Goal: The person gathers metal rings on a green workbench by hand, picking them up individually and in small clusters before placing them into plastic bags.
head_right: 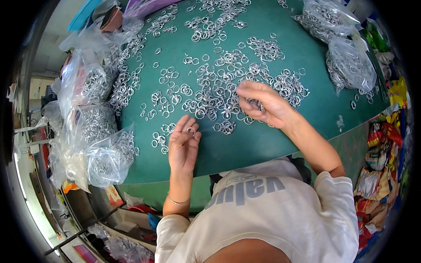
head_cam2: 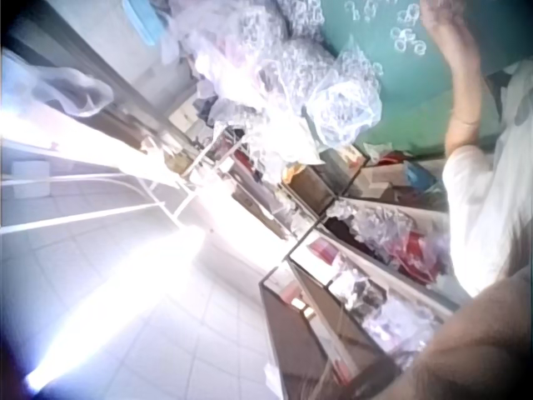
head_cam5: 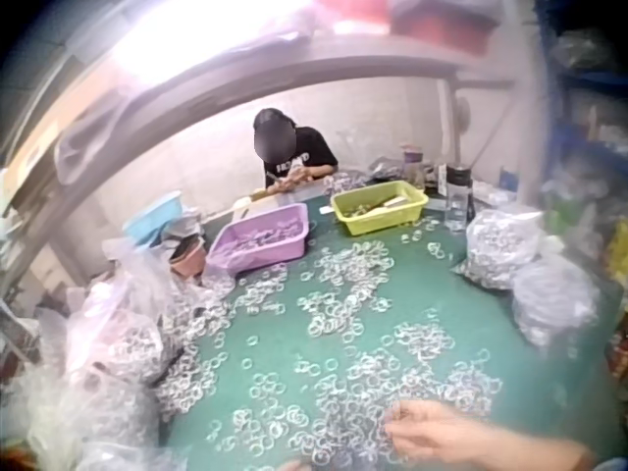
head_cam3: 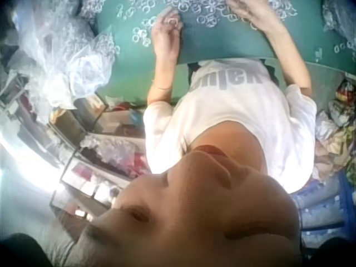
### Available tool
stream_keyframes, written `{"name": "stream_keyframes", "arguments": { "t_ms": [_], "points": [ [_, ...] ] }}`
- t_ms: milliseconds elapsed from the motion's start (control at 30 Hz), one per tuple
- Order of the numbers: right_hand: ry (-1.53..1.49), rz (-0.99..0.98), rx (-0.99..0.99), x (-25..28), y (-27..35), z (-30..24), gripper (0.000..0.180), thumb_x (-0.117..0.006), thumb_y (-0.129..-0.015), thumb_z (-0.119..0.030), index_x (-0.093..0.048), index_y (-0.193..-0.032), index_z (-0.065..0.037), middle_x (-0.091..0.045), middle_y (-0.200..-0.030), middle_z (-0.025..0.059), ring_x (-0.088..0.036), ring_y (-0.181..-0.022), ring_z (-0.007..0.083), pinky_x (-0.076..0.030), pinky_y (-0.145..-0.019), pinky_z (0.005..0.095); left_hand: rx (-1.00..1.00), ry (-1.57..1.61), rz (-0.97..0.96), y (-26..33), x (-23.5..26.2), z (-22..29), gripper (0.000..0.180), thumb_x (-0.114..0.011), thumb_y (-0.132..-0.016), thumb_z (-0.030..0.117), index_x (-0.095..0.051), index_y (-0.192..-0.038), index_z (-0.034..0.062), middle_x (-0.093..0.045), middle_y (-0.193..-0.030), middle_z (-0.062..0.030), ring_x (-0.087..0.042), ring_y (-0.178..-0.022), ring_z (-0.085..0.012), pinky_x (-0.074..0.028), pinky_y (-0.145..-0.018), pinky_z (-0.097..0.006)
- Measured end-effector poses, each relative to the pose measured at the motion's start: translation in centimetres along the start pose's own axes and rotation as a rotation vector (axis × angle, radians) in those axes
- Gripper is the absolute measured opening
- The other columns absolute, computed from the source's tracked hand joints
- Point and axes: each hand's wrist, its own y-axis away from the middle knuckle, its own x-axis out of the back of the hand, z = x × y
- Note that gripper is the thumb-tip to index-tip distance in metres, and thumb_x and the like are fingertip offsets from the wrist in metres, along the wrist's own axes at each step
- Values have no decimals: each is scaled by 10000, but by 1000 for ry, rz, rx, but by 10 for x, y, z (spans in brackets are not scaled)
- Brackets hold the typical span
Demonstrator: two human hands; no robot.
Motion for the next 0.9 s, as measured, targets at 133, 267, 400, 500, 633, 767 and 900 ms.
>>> {"name": "stream_keyframes", "arguments": {
  "t_ms": [133, 267, 400, 500, 633, 767, 900],
  "points": [
    [1262, 157, 638, -19, -25, 16, 157, -592, -814, -174, -577, -919, -57, -536, -658, 62, -558, -540, 194, -419, -449, 328, -222, -641, -70, -2, -6, 7, 419, -503, -760, -83, -469, -1170, -4, -484, -1117, -101, -498, -881, -124, -404, -719, -241],
    [1759, 156, 627, -35, -41, 26, 125, -601, -767, -147, -562, -835, -50, -582, -730, 98, -591, -635, 311, -455, -513, 409, -767, -1627, -113, -24, -20, 0, 398, -577, -765, -26, -483, -1146, 44, -464, -1072, -144, -493, -945, -271, -424, -784, -350],
    [1726, 254, 650, -23, -42, 8, 88, -583, -758, -111, -536, -780, -40, -584, -737, 115, -584, -637, 326, -454, -531, 433, -636, -1739, -47, -23, -12, 7, 324, -589, -760, -2, -503, -1071, 23, -473, -1039, -165, -488, -952, -335, -426, -790, -402],
    [1783, 473, 562, -12, -33, -11, 73, -579, -762, -109, -554, -775, -42, -592, -747, 110, -586, -652, 322, -455, -540, 429, -676, -1727, 7, -21, 6, 15, 306, -571, -762, -3, -506, -1061, 7, -473, -1024, -182, -488, -939, -347, -424, -777, -413],
    [1724, 395, 702, -23, -33, -5, 60, -579, -751, -97, -593, -787, -50, -594, -746, 104, -593, -663, 307, -456, -538, 417, -812, -1672, 106, -20, 11, 25, 306, -565, -753, -44, -517, -1051, 10, -495, -991, -154, -514, -853, -307, -434, -723, -379],
    [1833, 133, 604, -31, -51, 11, 80, -578, -725, -77, -610, -787, -37, -576, -749, 110, -593, -657, 305, -455, -526, 401, -653, -1420, 48, -12, 3, 26, 330, -556, -764, -87, -522, -1076, 15, -510, -928, -77, -486, -707, -124, -410, -615, -240],
    [1832, 91, 537, -31, -55, 13, 70, -593, -702, -65, -591, -753, -18, -586, -780, 131, -594, -675, 320, -457, -561, 422, -434, -986, 68, -6, 15, 30, 321, -536, -806, -60, -525, -1118, 16, -522, -863, -19, -451, -671, -62, -379, -590, -186]
  ]
}}
